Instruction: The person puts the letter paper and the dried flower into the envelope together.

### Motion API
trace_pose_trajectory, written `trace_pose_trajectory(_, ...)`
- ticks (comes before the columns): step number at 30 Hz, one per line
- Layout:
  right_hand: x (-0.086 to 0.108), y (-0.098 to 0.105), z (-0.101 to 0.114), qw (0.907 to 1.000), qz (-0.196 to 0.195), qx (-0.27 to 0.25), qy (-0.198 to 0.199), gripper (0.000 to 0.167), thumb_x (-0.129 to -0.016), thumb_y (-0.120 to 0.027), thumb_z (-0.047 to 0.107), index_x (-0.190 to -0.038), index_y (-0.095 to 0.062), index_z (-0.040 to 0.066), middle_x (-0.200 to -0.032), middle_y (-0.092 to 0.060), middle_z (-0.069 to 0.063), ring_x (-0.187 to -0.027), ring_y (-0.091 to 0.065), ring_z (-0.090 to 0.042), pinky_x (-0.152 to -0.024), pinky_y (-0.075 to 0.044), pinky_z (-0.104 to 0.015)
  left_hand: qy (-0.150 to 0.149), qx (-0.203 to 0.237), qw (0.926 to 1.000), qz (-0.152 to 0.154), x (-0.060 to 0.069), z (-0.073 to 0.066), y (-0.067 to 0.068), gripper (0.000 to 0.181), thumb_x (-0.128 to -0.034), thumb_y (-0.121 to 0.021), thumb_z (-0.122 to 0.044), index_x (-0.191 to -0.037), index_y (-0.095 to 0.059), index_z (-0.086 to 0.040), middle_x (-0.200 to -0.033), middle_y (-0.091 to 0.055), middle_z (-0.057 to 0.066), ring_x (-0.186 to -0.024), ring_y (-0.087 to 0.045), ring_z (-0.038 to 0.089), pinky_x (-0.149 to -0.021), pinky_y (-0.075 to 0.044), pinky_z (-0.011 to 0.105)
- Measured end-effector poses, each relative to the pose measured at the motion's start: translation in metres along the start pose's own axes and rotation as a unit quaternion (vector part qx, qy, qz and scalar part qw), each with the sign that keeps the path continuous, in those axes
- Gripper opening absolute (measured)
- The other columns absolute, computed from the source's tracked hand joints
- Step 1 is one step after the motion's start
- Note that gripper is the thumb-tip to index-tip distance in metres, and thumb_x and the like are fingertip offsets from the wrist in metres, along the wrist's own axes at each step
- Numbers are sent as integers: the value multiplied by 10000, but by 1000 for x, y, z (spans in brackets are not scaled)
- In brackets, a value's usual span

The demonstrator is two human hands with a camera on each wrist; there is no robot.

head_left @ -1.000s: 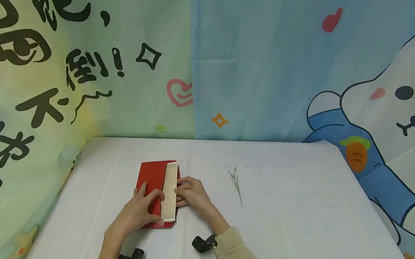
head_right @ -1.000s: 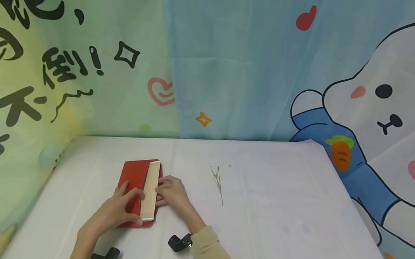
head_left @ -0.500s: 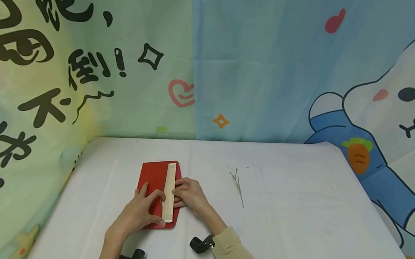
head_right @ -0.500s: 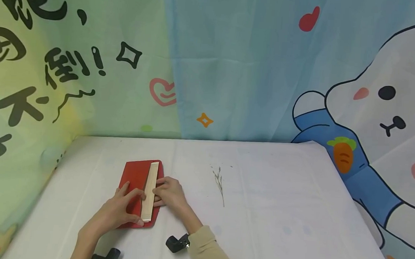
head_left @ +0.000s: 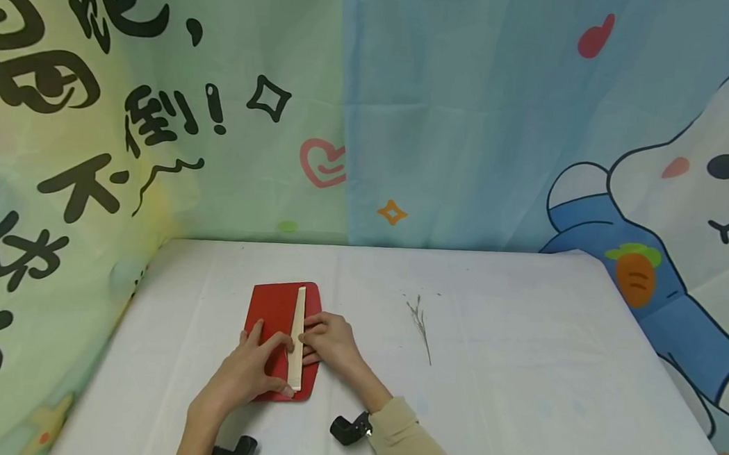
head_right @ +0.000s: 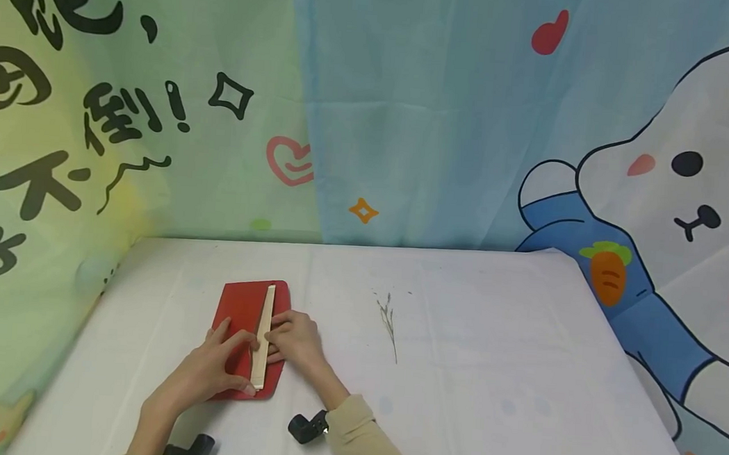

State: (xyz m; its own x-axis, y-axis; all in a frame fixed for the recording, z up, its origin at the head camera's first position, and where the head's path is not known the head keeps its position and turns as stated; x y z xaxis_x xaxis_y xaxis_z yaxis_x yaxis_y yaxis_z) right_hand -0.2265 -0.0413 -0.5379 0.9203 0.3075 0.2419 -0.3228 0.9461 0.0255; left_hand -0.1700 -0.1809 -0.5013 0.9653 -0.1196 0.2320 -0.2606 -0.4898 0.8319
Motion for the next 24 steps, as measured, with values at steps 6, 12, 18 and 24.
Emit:
trace_pose_trajectory(6,-2,-2,4,9994,-232,169,217,204,-884,-691,-59,-1077,-655,-116,-847,-762,-240,-638,-756,-365,-541,-618,-384,14,52,10000,-9,0,2,-2,638,-659,-962,-349,-1190,-612,-298,-1600,-307,357,-1384,-243,739,-951,-456,768)
trace_pose_trajectory(12,-2,-6,7,9992,-277,251,169,185,-881,-697,-68,-1057,-674,-121,-813,-761,-225,-641,-758,-370,-531,-615,-371,-84,67,9999,-44,-2,2,-2,617,-659,-961,-355,-1161,-606,-296,-1594,-308,368,-1372,-246,748,-944,-448,782)
trace_pose_trajectory(18,-2,-9,7,9994,-280,187,88,189,-885,-687,-68,-1065,-671,-123,-798,-760,-218,-653,-762,-372,-540,-616,-375,-119,-5,9999,-36,-1,2,-1,665,-652,-962,-363,-1211,-613,-270,-1592,-307,371,-1363,-254,755,-934,-464,769)
trace_pose_trajectory(24,-3,-11,7,9994,-276,198,93,204,-881,-684,-69,-1076,-672,-125,-787,-758,-216,-648,-762,-366,-536,-614,-367,-63,15,10000,-7,-1,3,-3,705,-653,-961,-369,-1255,-612,-260,-1603,-297,361,-1382,-241,740,-951,-460,764)
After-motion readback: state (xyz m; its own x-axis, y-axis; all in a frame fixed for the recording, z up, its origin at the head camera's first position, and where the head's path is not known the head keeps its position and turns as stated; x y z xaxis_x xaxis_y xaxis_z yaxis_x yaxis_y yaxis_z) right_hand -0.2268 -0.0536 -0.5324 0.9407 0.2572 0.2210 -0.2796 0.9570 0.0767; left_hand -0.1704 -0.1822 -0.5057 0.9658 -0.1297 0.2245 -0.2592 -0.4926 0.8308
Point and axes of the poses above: each hand's wrist, its own x-axis away from the middle knuckle, its own y-axis out of the back of the hand, z = x × y, the point moved 8 cm from there along -x, towards the middle knuckle
